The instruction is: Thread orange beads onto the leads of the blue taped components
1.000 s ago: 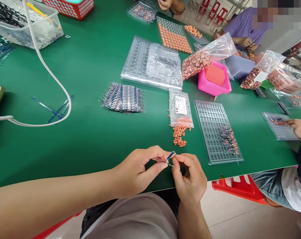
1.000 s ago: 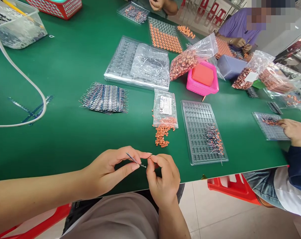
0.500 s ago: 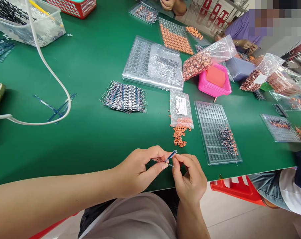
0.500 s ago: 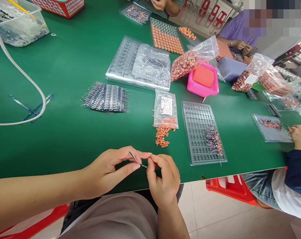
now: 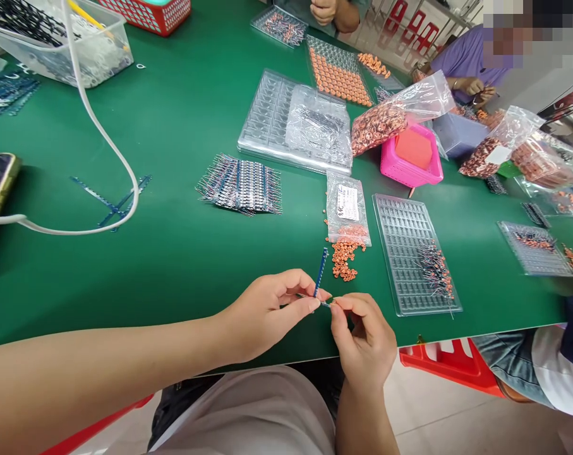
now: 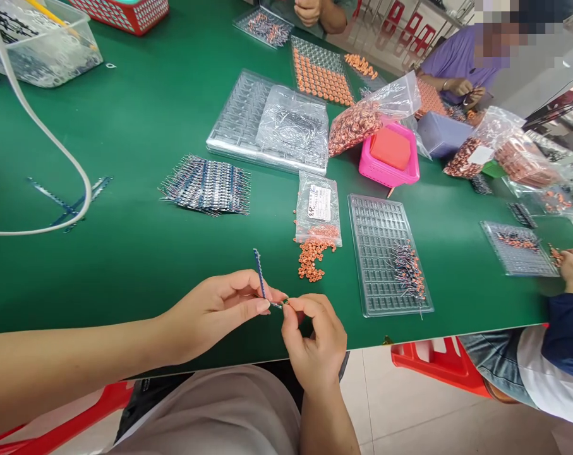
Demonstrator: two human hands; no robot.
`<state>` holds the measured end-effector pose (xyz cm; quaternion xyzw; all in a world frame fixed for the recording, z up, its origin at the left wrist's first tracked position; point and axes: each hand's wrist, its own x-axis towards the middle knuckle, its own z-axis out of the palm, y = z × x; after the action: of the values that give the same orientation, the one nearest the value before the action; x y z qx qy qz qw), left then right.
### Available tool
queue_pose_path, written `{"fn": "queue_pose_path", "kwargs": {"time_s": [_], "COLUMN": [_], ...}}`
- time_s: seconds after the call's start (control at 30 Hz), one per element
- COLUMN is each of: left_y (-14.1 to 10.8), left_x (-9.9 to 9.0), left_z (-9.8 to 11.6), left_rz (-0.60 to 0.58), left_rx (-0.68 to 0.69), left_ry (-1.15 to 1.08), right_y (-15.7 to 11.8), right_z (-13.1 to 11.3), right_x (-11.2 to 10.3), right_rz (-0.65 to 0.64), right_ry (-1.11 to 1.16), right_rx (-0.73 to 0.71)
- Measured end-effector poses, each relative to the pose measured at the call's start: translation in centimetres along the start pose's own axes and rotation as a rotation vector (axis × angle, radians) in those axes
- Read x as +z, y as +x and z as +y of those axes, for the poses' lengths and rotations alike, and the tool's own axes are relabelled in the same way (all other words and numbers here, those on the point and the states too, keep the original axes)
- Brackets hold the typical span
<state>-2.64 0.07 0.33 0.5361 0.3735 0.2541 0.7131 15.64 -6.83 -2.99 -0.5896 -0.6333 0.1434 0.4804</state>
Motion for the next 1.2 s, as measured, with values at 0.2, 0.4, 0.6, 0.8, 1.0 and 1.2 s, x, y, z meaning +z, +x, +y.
{"fn": "queue_pose_path", "kwargs": {"time_s": [0.2,0.4,0.6,0.8,1.0,1.2], "left_y": [0.42,0.32,0.25,0.29,0.25,0.23], "left_x": [0.09,0.18,0.15,0.13,0.14,0.09], "left_z": [0.17,0.05,0.17,0.52,0.72,0.73], "left_rz": [0.054,0.059,0.053,0.05,0.066,0.067], "left_rx": [-0.047,-0.064,-0.07,-0.062,-0.027,-0.02], "left_ry": [-0.033,-0.013,0.009,0.045,0.094,0.12], "right_y": [0.35,0.35,0.32,0.26,0.36,0.41], "right_z": [0.06,0.05,0.06,0.14,0.09,0.11], "right_x": [-0.72,-0.76,-0.69,-0.72,-0.71,-0.8], "right_rz": [-0.102,-0.114,-0.116,-0.123,-0.147,-0.177], "right_ry": [0.17,0.182,0.166,0.161,0.16,0.175], "right_rx": [0.076,0.088,0.082,0.078,0.082,0.094]}}
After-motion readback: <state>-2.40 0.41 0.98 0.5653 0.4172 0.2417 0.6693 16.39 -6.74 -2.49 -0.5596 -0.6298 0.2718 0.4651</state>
